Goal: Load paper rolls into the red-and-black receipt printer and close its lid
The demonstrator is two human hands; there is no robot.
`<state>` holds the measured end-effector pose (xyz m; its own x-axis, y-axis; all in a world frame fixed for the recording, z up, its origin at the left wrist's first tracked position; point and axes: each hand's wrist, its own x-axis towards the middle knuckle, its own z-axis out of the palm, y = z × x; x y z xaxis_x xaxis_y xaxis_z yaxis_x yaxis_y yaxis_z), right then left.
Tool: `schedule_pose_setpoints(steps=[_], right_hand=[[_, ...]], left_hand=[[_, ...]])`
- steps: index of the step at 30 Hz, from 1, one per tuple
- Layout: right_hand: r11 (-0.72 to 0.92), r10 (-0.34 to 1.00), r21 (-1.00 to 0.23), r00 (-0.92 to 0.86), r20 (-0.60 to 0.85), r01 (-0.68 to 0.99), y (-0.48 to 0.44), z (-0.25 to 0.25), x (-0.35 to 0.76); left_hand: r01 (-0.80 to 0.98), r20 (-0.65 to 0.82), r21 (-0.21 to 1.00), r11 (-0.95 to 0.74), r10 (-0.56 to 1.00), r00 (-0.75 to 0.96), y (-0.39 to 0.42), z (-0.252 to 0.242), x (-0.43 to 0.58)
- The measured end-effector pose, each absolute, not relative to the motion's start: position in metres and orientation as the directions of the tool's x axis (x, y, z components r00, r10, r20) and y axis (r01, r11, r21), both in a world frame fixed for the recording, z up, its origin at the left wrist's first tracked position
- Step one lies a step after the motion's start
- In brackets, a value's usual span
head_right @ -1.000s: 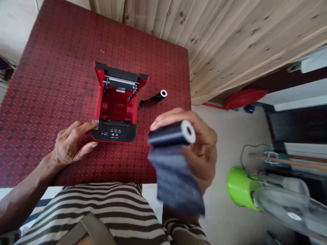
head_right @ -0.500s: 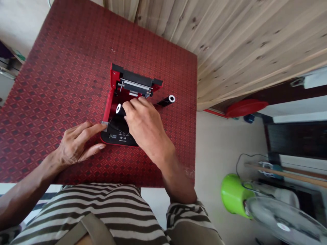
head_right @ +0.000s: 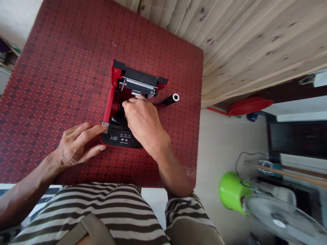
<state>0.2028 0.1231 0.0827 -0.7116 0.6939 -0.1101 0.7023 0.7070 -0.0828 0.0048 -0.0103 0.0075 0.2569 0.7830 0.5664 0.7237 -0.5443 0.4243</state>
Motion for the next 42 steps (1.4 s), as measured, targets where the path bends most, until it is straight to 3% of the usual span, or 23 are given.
schedule_pose_setpoints(steps=[14,22,34,42], right_hand=[[0.674,0.697,-0.186,-0.699,-0.159,0.715,0.125,0.083,0.201],[0.700,0.682,-0.406,-0.719,0.135,0.588,0.093,0.100,0.228],[0.732,0.600,-0.480,-0.791,0.119,0.483,0.085,0.088,0.232],[0.595,0.689,-0.666,-0.712,0.134,0.450,0.092,0.088,0.233]], left_hand=[[0.729,0.571,0.403,-0.553,0.774,0.272,-0.009,0.008,0.005],[0.713,0.546,0.445,-0.542,0.795,0.264,-0.010,0.006,0.005],[0.705,0.535,0.458,-0.542,0.801,0.268,-0.010,0.004,0.003],[0.709,0.537,0.443,-0.549,0.796,0.280,-0.009,0.005,0.003]])
